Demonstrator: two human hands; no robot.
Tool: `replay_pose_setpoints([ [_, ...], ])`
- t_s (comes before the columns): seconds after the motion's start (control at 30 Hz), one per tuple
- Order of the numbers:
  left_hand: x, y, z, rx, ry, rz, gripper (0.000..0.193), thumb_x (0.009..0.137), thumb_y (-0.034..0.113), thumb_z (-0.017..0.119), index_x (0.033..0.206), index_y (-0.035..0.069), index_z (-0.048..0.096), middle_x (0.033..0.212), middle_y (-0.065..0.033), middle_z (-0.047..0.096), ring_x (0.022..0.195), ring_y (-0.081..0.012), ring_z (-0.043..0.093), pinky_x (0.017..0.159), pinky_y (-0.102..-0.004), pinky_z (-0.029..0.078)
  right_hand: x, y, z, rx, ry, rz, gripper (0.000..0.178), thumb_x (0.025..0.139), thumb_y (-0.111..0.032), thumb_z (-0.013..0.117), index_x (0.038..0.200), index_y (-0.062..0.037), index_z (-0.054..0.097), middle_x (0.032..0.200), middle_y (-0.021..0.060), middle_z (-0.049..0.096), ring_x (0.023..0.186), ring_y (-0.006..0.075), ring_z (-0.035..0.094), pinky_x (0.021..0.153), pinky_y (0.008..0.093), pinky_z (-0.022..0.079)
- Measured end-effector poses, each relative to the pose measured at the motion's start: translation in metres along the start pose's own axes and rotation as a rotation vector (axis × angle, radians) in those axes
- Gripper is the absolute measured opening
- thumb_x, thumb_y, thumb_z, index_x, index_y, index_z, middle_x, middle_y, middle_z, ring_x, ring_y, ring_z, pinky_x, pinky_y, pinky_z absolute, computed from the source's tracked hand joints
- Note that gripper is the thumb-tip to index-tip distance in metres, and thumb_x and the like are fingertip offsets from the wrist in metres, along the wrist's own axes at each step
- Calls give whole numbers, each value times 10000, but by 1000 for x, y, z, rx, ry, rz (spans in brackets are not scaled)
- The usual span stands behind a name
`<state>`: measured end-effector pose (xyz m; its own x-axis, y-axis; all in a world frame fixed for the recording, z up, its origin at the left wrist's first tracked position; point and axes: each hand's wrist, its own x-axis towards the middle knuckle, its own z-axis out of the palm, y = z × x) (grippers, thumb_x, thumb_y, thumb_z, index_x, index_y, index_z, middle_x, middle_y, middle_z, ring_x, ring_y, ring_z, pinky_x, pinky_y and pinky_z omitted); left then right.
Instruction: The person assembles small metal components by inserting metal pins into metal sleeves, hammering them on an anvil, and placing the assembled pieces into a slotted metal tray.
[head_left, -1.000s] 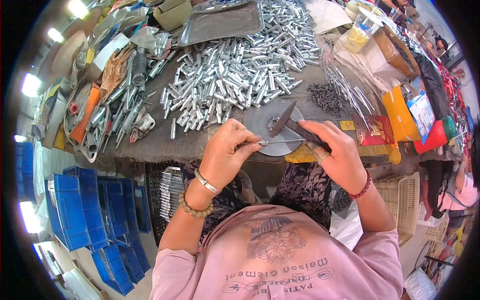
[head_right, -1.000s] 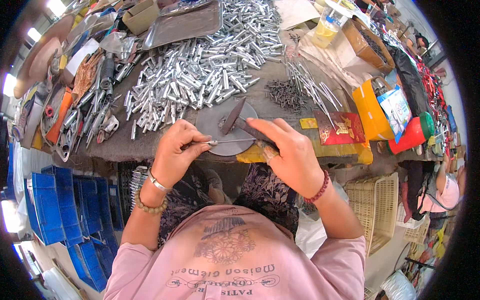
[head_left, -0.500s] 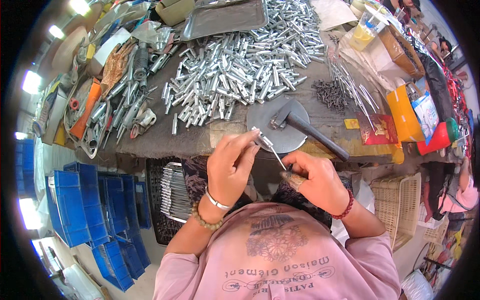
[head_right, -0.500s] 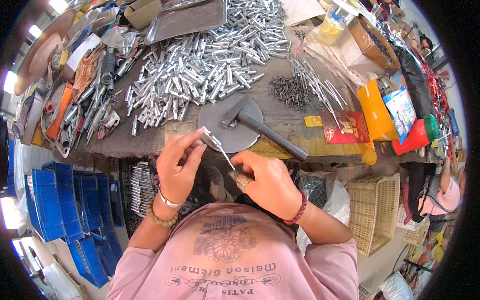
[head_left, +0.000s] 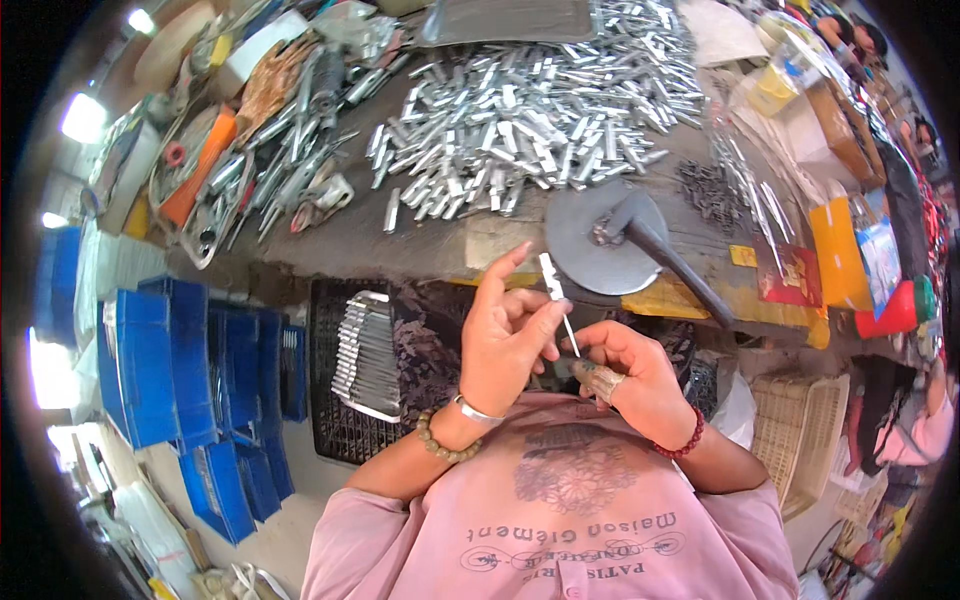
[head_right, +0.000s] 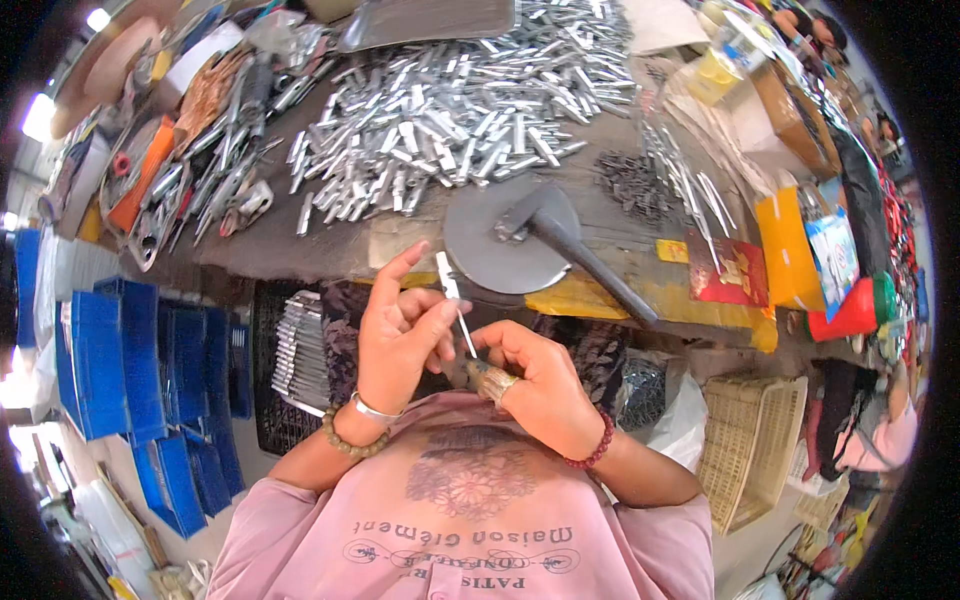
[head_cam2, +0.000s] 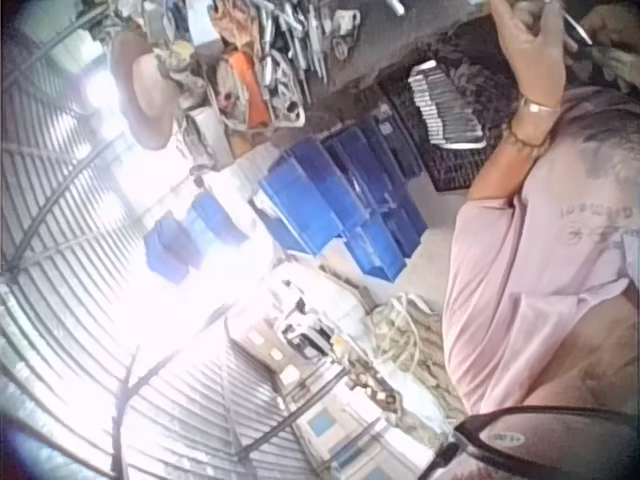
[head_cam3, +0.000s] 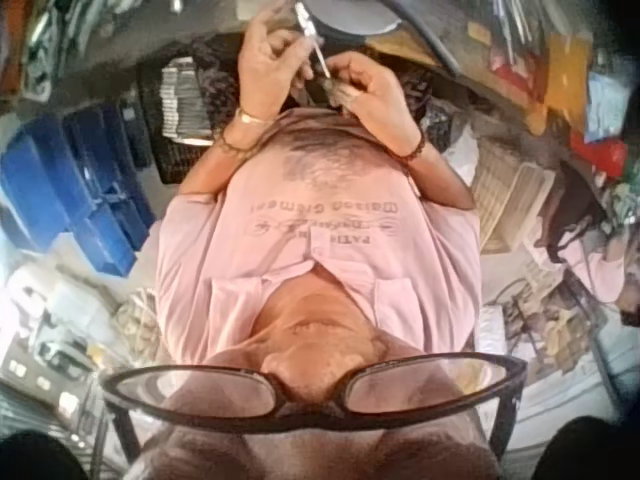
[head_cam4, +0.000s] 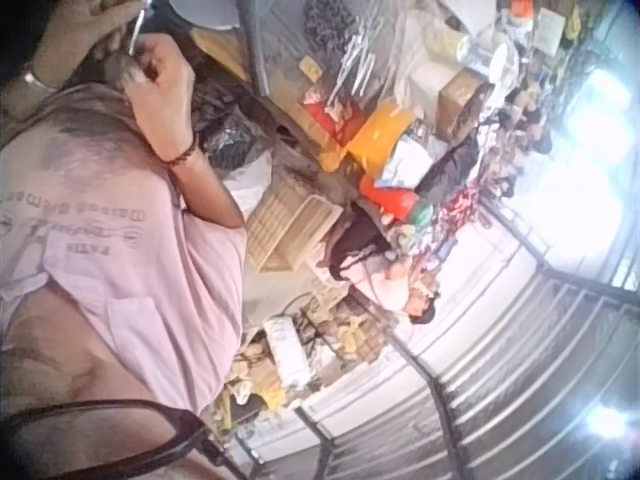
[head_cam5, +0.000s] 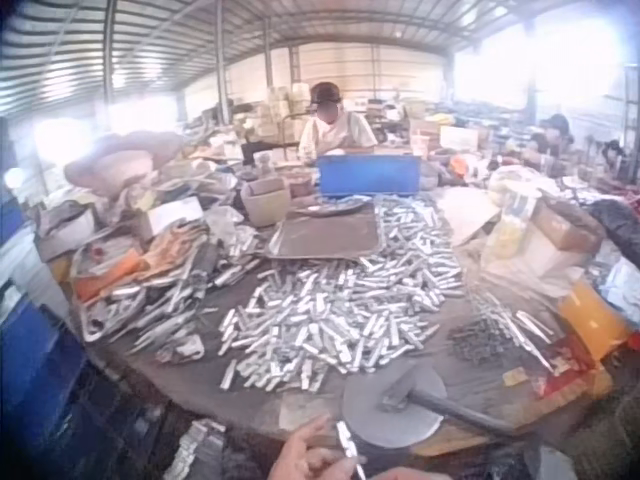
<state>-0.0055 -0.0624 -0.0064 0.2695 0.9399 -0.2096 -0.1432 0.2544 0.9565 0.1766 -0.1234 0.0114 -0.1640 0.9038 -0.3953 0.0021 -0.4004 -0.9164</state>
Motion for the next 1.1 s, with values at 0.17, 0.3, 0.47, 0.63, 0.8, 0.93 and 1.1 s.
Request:
replay_pose_setpoints([
  [0.17, -3, -16, -11, -181, 63, 83, 614, 978, 27, 688, 1516, 77, 397, 958, -45, 690, 651, -36, 544, 542, -182, 412, 4, -3, 16, -259, -7, -90, 323, 927, 26, 695, 1243, -31, 654, 828, 15, 657, 723, 55, 566, 664, 246, 483],
  [0.3, -13, -27, -49, -237, 230, 184, 573, 974, 5, 670, 1485, 89, 425, 959, -26, 660, 717, -31, 542, 564, -180, 409, 9, -9, 5, -312, 27, -229, 436, 961, 59, 634, 1384, -47, 616, 975, 35, 690, 793, 69, 618, 713, 225, 519],
  [0.47, -41, -65, -148, 15, 688, 77, 529, 930, 21, 696, 1407, 50, 468, 882, -38, 676, 716, -93, 584, 648, -245, 490, 24, -16, -16, -203, 193, -271, 413, 997, 44, 571, 1406, -8, 595, 965, 55, 695, 719, 68, 606, 640, 216, 512],
  [0.63, -65, -170, -257, 130, 1048, -132, 511, 863, 19, 718, 1337, 59, 532, 876, -51, 692, 737, -128, 616, 651, -298, 494, 28, -13, -16, -161, 178, -259, 380, 1016, -4, 571, 1395, -1, 606, 920, 53, 684, 683, 67, 600, 620, 220, 502],
  [0.8, -49, -203, -290, 215, 1119, -207, 511, 850, 43, 743, 1322, 53, 549, 877, -61, 695, 759, -156, 636, 671, -324, 508, 27, -14, -15, -173, 213, -238, 374, 1016, -2, 568, 1388, -2, 610, 912, 48, 680, 683, 66, 603, 616, 217, 504],
  [0.93, -34, -204, -299, 270, 1137, -207, 494, 882, 67, 737, 1338, 48, 549, 872, -95, 720, 775, -183, 669, 695, -337, 526, 28, -11, -16, -152, 198, -238, 381, 1009, 11, 563, 1387, -5, 611, 908, 45, 679, 684, 65, 608, 610, 209, 505],
  [1.1, -25, -195, -302, 453, 1113, -322, 500, 900, 134, 777, 1342, 50, 559, 910, -144, 744, 808, -243, 707, 737, -379, 552, 28, -12, -17, -146, 194, -234, 390, 1001, 28, 553, 1385, -7, 612, 910, 46, 680, 691, 64, 609, 610, 208, 506],
])
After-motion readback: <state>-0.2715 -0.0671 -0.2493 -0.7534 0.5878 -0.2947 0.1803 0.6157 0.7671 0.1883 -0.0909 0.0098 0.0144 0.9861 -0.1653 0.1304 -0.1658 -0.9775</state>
